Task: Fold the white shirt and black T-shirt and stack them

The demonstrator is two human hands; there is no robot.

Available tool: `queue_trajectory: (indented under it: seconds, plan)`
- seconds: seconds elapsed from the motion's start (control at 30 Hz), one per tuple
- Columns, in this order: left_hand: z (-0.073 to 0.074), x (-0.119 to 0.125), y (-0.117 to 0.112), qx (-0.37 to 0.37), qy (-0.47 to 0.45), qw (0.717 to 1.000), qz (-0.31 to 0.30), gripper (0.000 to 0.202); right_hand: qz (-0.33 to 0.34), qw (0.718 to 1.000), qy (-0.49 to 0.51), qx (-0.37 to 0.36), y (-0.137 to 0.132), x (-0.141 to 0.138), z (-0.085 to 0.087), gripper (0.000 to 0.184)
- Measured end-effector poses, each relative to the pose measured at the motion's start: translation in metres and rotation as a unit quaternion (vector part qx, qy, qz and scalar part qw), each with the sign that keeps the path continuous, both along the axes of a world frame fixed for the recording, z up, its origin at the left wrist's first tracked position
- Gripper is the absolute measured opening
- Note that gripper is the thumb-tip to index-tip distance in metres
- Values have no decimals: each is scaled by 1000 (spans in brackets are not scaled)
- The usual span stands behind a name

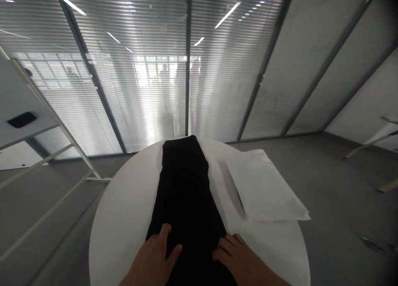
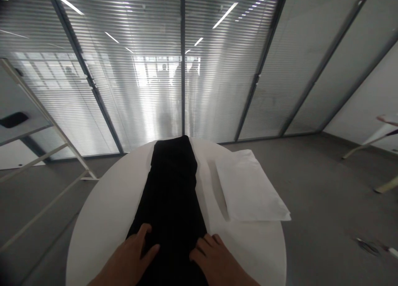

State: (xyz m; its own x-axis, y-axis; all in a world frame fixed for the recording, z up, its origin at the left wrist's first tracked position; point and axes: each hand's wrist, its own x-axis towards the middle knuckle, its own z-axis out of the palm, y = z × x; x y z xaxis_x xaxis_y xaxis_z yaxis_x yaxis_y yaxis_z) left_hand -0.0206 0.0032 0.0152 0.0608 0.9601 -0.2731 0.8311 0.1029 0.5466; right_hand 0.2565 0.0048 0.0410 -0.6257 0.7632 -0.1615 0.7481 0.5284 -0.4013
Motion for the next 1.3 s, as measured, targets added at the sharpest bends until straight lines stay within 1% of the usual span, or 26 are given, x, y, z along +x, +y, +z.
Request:
queue_trajectory:
  seconds: [0.07,0.1,0.17,0.23,0.27,0.33,0.43,0.5,0.6,0.67,0.73,0.77,0.83,0.9,0.93,0.97,1.0,1.03,1.1,1.2,1.3]
  plan:
    - [-12,-5,-10,22,-1,1000,3,55,-2,1000,-14,14,-4,-1,-4,48]
    - [-16,-8,-15,30,0,1000,2,56,-5,1000,-20,15,-6,-2,-6,48]
    - [-23,-17,-22,39,-4,999,-3,57,-8,1000,-26,5,-7,-1,-5,37]
    - [-27,-28,-26,54,-4,998,9,55,-4,1000,-20,-17,-8,3,-1,23]
    - [-29,-32,-28,65,2,998,20,55,-1,999,-8,-31,-7,6,3,21]
    - [-30,-40,-28,87,30,995,42,52,-1,997,33,-64,-6,15,11,24]
    - [-30,-45,-24,97,61,992,50,44,-34,989,108,-99,-3,31,24,31]
    - [-27,-47,-22,88,42,994,54,40,-59,984,131,-108,-2,42,32,34]
    - [-23,-55,-23,58,-19,997,49,40,-69,983,127,-112,-1,56,43,36]
    - [-21,-62,-28,33,-42,998,29,40,-78,983,123,-109,-2,63,49,37]
    - [-17,-66,-34,12,-27,1000,6,39,-91,983,116,-106,-4,68,52,36]
    - [-12,-65,-36,6,-9,1000,-6,39,-95,984,111,-103,-6,70,52,35]
    - [4,-58,-37,9,22,999,-37,37,-92,986,102,-98,-9,70,51,32]
    - [27,-40,-33,20,17,998,-62,37,-77,987,105,-93,-13,67,47,30]
    - [38,-29,-29,12,-2,998,-64,45,-68,987,109,-91,-15,63,45,29]
    - [48,-17,-24,3,-20,998,-53,55,-61,988,115,-88,-17,59,44,27]
    - [55,-4,-19,-8,-28,998,-47,60,-57,987,122,-83,-19,55,42,26]
    - [58,8,-15,-22,-21,999,-45,62,-54,987,128,-74,-20,50,41,25]
    - [57,28,-8,-46,7,998,-45,61,-55,987,143,-47,-23,41,40,23]
    - [45,43,-9,-67,33,995,-64,46,-53,983,177,2,-23,31,38,19]
    - [38,46,-19,-89,-22,992,-91,34,-44,972,227,44,-22,28,34,15]
